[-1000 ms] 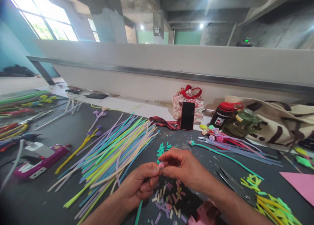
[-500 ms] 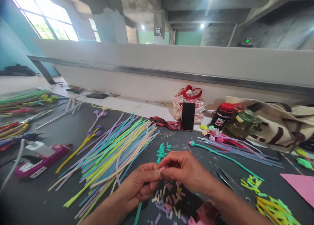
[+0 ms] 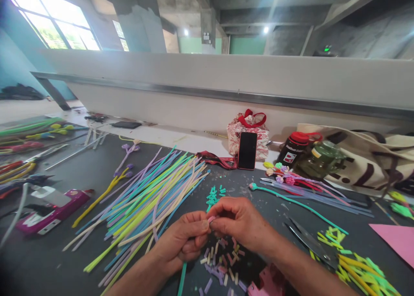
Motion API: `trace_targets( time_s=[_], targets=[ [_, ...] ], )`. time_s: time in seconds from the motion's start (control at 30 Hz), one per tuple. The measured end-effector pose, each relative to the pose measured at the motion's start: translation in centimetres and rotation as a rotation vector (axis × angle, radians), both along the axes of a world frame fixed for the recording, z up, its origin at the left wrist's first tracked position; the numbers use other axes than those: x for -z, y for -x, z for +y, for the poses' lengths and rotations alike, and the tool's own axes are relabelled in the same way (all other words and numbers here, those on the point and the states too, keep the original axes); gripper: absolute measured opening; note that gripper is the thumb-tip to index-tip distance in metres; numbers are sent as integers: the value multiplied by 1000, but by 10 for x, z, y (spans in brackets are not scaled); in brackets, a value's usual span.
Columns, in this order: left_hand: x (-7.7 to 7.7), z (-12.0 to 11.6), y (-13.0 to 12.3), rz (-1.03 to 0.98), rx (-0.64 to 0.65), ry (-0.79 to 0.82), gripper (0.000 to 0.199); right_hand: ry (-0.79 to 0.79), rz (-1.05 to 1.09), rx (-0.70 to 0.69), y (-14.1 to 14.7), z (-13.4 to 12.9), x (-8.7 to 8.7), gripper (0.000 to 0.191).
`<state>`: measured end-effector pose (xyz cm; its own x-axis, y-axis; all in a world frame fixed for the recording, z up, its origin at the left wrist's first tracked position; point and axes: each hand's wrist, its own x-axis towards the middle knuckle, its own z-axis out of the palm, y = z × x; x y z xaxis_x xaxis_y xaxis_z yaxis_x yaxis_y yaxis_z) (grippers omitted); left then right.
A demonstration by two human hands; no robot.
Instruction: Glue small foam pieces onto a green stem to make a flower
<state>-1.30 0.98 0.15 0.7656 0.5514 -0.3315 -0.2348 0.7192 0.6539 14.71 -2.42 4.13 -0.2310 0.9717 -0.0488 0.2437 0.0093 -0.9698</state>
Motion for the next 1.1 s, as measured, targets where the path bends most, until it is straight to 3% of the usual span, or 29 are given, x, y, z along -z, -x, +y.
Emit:
trace_targets(
  time_s=[0.17, 0.27, 0.37, 0.6, 1.1],
  targets=[
    [1, 1, 1, -15, 20, 23, 23, 9, -5, -6, -2, 1, 0, 7],
    [2, 4, 2, -68, 66, 72, 18, 50, -41, -36, -5, 1, -4, 25],
    [2, 6, 3, -105, 85, 102, 16, -7, -123, -48, -9, 1, -11, 39],
    [4, 5, 3, -102, 131, 107, 14, -249, -291, -97, -9, 0, -18, 16],
    [1, 2, 0, -40, 92, 58, 19, -297, -360, -132, -7, 4, -15, 11]
  ],
)
